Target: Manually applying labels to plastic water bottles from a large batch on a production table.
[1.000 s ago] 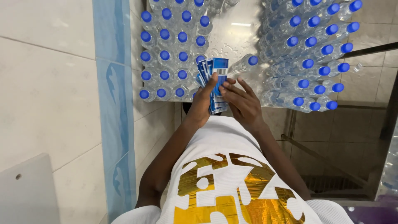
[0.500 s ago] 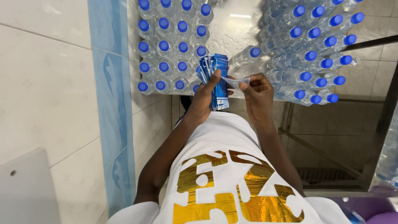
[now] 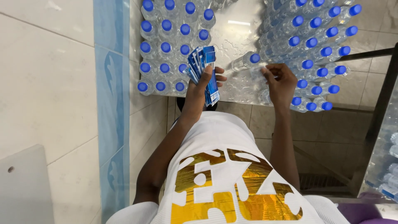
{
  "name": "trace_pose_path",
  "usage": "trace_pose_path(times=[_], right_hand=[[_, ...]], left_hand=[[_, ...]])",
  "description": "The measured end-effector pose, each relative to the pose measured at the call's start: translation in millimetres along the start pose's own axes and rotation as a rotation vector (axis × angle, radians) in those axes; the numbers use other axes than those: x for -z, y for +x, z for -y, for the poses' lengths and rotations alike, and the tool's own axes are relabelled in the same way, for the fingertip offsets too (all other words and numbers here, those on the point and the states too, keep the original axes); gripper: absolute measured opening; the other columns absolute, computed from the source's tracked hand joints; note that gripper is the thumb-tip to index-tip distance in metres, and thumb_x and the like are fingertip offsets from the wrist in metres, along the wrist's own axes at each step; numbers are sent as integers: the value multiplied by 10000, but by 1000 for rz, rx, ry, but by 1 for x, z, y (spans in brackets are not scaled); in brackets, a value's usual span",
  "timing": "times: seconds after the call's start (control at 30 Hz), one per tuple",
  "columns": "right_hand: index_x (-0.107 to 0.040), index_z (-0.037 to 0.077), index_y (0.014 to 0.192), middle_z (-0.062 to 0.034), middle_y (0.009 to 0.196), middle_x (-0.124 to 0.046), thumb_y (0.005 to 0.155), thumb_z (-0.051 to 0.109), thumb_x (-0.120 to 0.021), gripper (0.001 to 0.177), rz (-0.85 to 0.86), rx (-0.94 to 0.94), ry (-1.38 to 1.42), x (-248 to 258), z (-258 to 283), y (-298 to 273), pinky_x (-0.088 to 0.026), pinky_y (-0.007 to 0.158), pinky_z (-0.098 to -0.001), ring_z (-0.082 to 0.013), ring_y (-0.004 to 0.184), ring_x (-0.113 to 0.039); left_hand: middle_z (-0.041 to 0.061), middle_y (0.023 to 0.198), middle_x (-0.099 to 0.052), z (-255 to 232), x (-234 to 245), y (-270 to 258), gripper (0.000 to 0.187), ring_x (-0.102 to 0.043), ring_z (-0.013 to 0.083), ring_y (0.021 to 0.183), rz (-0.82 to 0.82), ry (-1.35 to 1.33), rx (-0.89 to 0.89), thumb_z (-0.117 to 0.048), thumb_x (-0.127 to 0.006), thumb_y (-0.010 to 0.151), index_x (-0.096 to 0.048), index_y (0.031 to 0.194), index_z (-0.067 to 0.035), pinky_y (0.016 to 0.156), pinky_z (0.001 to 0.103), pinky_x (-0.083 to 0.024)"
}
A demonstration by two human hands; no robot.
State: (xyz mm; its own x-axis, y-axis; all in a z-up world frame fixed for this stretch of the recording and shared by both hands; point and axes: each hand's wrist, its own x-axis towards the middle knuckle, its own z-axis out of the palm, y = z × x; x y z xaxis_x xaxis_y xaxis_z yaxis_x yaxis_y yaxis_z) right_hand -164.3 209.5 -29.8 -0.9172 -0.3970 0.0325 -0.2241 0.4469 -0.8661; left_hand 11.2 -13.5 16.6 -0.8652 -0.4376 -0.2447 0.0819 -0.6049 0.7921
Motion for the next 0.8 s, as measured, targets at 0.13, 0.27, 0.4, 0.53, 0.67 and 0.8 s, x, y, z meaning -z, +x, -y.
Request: trace_pose_path(times=[0.13, 0.27, 0.4, 0.53, 0.67, 0.8], right_hand=[[-778, 15, 1162, -177, 985, -792, 1090, 170, -907, 214, -34, 53, -53, -12, 0, 17, -580, 661, -313, -210, 883, -752], [-784, 38, 1141, -171, 1014, -799, 1060, 71, -901, 145, -138, 216, -174, -25, -8, 37, -602, 682, -364, -294, 904, -772], [-793, 71, 1067, -105, 930, -742, 945, -24, -950, 220, -182, 350, -271, -35, -14, 54, -611, 661, -349, -270, 827, -741], [-798, 59, 1020, -70, 876, -685, 925, 5, -957, 192, -177, 425, -446, -43, -15, 59, -595, 616, -358, -227, 764, -716], [-793, 130, 1009, -8, 809, -604, 962, 246, -964, 211, -67, 339, -686, -41, -20, 73, -562, 610, -408, -238, 712, -676], [-801, 99, 1077, -56, 824, -603, 1019, 334, -909, 265, 71, 243, -654, -43, -11, 74, -551, 643, -500, -326, 744, -683]], left_hand=[[167, 1282, -721, 2, 0, 1, 511, -746, 262, 1171, 5, 1, -36, -508, -612, 1141, -682, 1303, -29, 1015, 397, -612], [178, 1301, -708, 3, 1, 7, 512, -737, 273, 1184, 40, 40, -40, -519, -593, 1150, -673, 1301, -37, 1029, 413, -596], [195, 1305, -704, 5, 2, 12, 528, -742, 300, 1187, 52, 63, -56, -528, -584, 1151, -672, 1307, -32, 1030, 436, -599], [196, 1305, -701, 3, 1, 13, 545, -742, 298, 1182, 54, 56, -48, -538, -580, 1148, -669, 1308, -24, 1028, 434, -602], [183, 1319, -682, 1, 1, 17, 532, -727, 282, 1190, 63, 51, -39, -537, -557, 1158, -647, 1323, -40, 1051, 431, -582], [177, 1319, -679, 8, 4, 19, 524, -732, 278, 1190, 65, 35, -26, -553, -561, 1151, -638, 1317, -62, 1060, 423, -582]])
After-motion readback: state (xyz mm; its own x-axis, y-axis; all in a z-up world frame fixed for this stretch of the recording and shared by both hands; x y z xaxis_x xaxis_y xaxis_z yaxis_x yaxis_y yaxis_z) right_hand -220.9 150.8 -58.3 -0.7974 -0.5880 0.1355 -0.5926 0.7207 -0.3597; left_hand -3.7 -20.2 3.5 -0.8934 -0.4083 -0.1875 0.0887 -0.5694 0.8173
